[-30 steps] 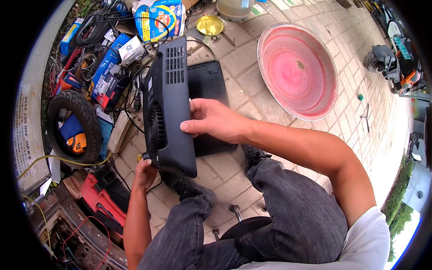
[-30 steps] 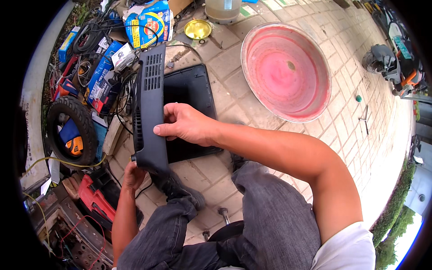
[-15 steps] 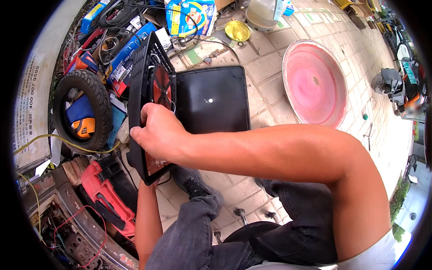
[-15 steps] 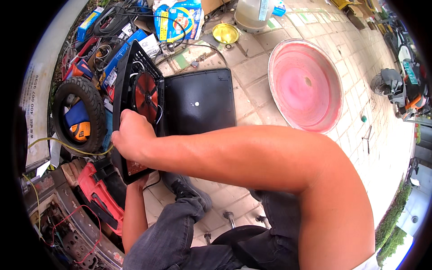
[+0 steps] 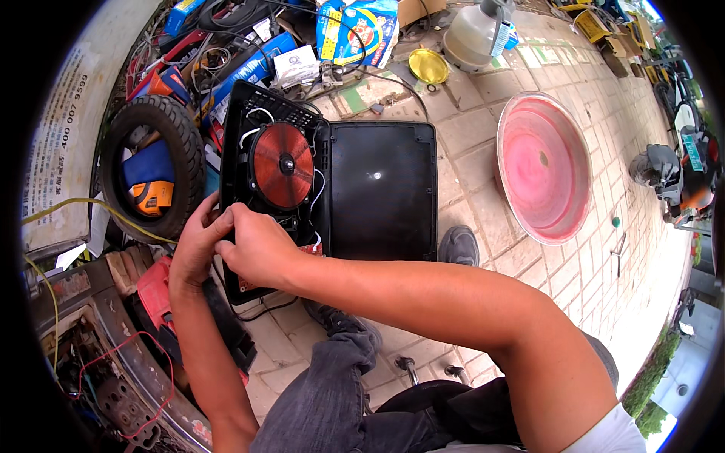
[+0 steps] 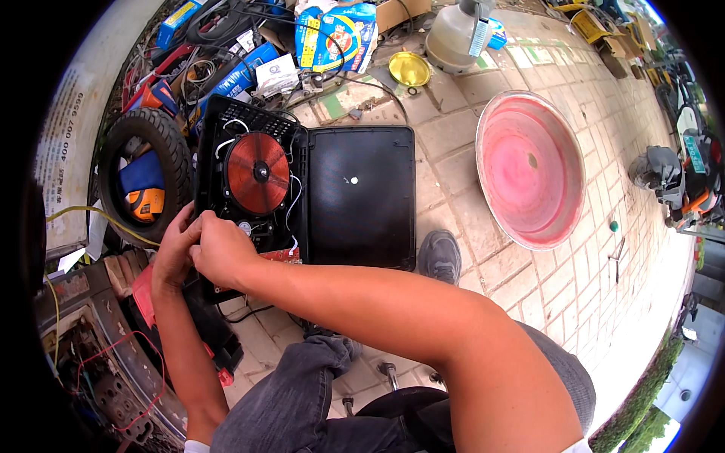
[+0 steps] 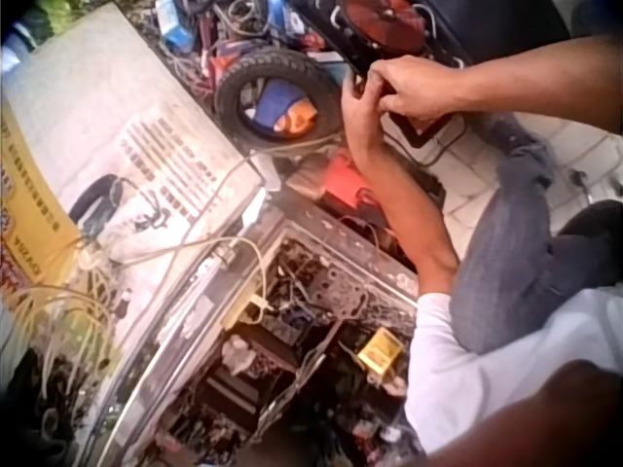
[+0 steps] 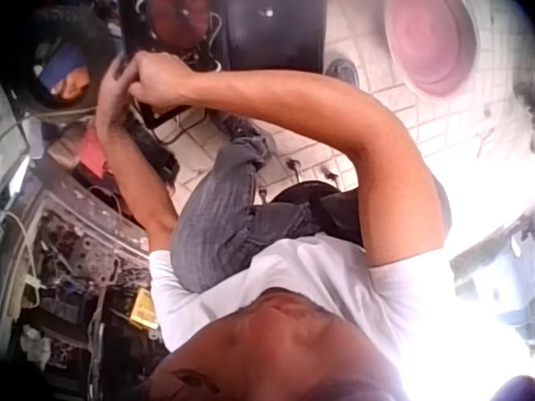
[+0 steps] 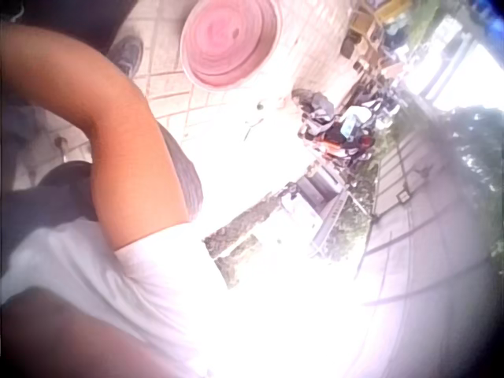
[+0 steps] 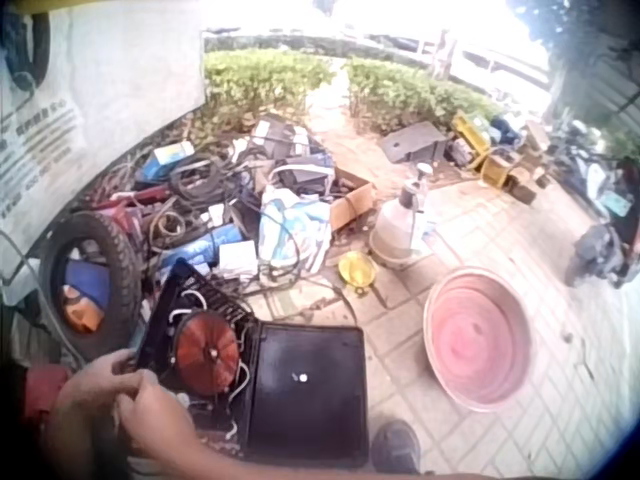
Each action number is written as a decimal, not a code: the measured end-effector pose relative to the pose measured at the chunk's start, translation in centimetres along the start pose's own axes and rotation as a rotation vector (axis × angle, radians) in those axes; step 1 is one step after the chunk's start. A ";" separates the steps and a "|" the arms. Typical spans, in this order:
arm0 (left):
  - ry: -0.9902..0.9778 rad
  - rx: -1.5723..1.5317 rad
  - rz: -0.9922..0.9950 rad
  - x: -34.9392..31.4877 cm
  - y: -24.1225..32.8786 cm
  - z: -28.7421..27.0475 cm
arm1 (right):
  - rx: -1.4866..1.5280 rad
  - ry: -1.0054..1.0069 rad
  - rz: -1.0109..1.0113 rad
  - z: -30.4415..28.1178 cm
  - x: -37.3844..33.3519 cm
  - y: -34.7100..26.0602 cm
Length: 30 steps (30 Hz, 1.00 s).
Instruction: The person sits on a rolling chair and disassembles a black induction cooktop. They use a screwdriver to remove screws from the bottom casing, flip the unit over, and then remove the top cover to expose the internal fan and circuit board.
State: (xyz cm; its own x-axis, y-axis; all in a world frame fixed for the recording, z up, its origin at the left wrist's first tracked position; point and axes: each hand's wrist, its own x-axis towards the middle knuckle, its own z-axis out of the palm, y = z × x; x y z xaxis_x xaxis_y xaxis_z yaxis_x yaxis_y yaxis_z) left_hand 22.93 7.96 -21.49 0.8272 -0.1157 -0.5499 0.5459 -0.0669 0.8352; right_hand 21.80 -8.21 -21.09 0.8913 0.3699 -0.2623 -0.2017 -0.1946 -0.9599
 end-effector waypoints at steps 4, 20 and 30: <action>0.003 0.024 0.052 0.0 -0.6 -0.2 | 0.105 -0.119 -0.029 -0.6 0.2 0.7; -0.006 -0.484 0.063 -3.5 -7.3 0.0 | -0.019 -0.003 0.544 -27.2 -11.2 10.2; -0.257 -0.739 -0.225 -1.8 -14.6 8.5 | 0.727 0.082 0.521 -24.9 -12.2 16.9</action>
State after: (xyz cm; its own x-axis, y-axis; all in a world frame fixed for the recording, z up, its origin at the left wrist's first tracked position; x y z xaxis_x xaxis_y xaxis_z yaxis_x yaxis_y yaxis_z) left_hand 12.31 0.77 -32.63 0.6794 -0.4074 -0.6103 0.7171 0.5449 0.4346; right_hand 17.60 -38.66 -31.66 0.6356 0.3241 -0.7007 -0.7709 0.3142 -0.5540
